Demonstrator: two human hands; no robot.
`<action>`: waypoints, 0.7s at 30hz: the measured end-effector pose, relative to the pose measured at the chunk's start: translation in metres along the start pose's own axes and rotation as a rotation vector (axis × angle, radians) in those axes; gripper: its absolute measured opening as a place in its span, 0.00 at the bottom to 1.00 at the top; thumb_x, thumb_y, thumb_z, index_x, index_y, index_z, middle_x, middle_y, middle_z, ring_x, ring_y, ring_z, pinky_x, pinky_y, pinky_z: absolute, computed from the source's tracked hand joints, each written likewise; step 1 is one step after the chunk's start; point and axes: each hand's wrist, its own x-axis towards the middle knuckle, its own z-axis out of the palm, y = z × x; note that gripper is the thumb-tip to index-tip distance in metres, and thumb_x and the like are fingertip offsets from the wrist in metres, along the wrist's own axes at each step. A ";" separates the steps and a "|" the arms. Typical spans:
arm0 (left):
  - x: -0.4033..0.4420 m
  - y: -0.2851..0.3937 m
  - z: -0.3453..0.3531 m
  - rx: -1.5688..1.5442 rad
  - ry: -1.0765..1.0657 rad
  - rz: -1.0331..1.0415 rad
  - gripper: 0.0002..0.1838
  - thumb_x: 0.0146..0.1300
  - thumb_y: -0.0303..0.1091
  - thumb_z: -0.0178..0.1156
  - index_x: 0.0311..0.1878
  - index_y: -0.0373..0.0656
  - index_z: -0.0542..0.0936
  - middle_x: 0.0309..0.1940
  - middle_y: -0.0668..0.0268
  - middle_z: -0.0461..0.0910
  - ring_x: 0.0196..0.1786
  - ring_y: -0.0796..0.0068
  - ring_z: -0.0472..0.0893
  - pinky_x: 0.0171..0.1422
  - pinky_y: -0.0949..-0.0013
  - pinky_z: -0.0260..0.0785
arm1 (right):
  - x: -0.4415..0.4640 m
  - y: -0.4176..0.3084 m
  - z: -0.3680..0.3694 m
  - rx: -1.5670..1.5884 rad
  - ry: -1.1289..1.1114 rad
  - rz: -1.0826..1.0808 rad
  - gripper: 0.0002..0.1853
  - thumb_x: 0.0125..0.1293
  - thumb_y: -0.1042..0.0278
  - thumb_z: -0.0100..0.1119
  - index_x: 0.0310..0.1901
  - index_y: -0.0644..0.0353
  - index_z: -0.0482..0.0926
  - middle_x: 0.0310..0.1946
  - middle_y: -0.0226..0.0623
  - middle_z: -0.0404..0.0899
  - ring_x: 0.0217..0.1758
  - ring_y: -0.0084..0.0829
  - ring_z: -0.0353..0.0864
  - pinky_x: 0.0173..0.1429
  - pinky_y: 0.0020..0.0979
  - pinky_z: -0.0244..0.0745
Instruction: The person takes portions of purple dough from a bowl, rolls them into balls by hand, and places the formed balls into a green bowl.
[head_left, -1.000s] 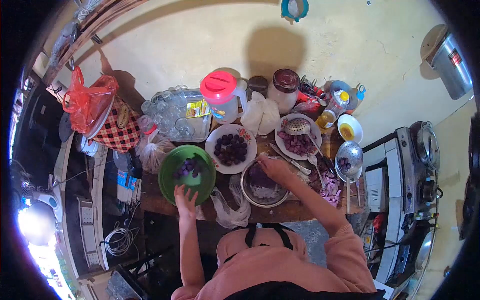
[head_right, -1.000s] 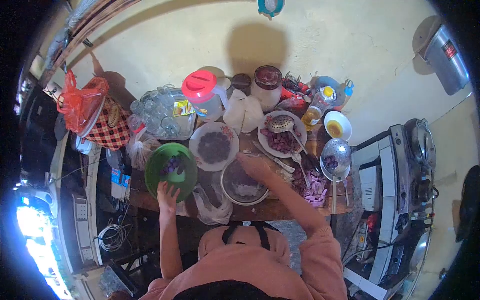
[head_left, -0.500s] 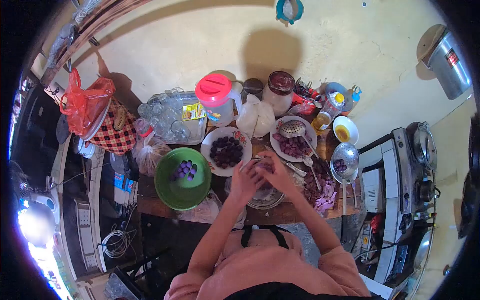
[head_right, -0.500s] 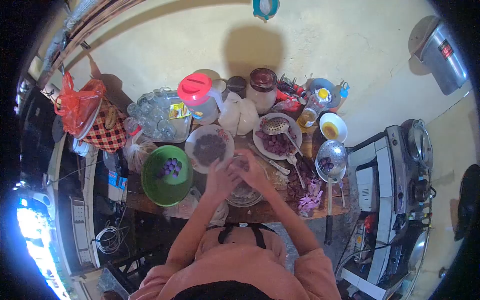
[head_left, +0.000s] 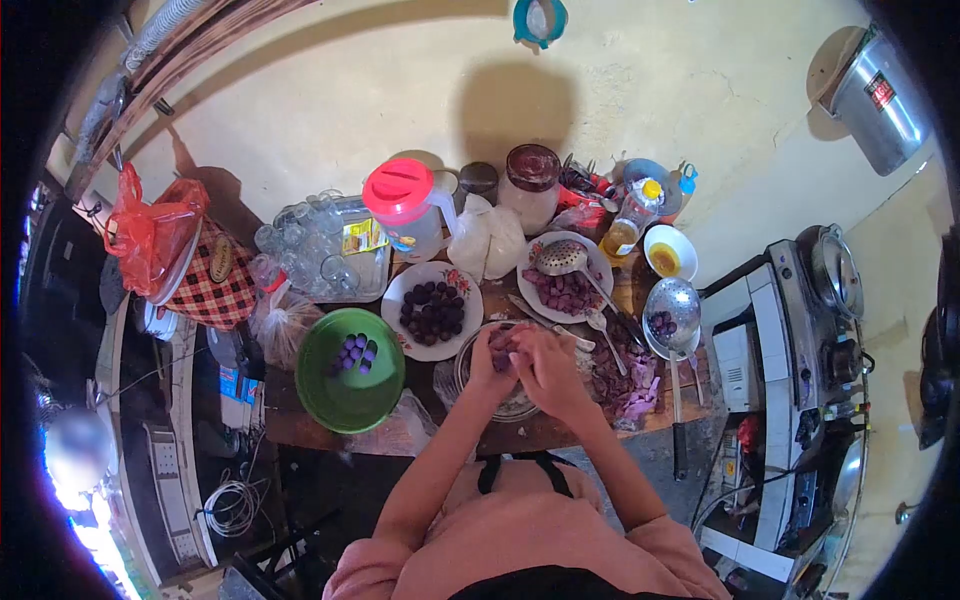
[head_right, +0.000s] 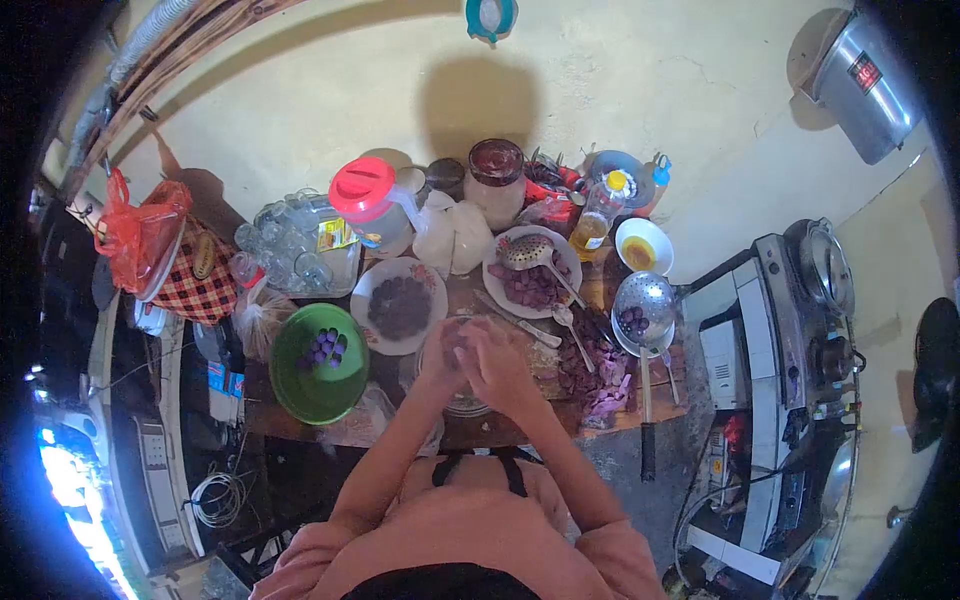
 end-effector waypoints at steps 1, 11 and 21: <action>-0.003 0.000 0.009 -0.015 -0.021 -0.038 0.22 0.61 0.49 0.48 0.39 0.36 0.76 0.37 0.59 0.78 0.45 0.63 0.76 0.51 0.64 0.70 | 0.000 -0.001 0.005 -0.091 -0.028 -0.050 0.17 0.61 0.59 0.50 0.49 0.57 0.68 0.46 0.46 0.71 0.53 0.44 0.68 0.58 0.50 0.54; -0.007 0.008 0.009 0.093 0.228 0.090 0.23 0.62 0.48 0.49 0.41 0.33 0.75 0.39 0.56 0.78 0.43 0.64 0.78 0.51 0.67 0.71 | 0.008 0.026 0.018 1.025 0.124 0.233 0.15 0.69 0.56 0.39 0.49 0.56 0.60 0.33 0.40 0.73 0.36 0.33 0.69 0.46 0.32 0.57; -0.021 0.011 0.026 0.402 0.212 0.312 0.22 0.63 0.47 0.49 0.37 0.32 0.77 0.33 0.61 0.79 0.33 0.72 0.78 0.36 0.70 0.71 | 0.009 0.013 0.003 0.842 0.026 0.113 0.28 0.70 0.43 0.23 0.52 0.64 0.55 0.37 0.42 0.70 0.41 0.34 0.68 0.50 0.31 0.58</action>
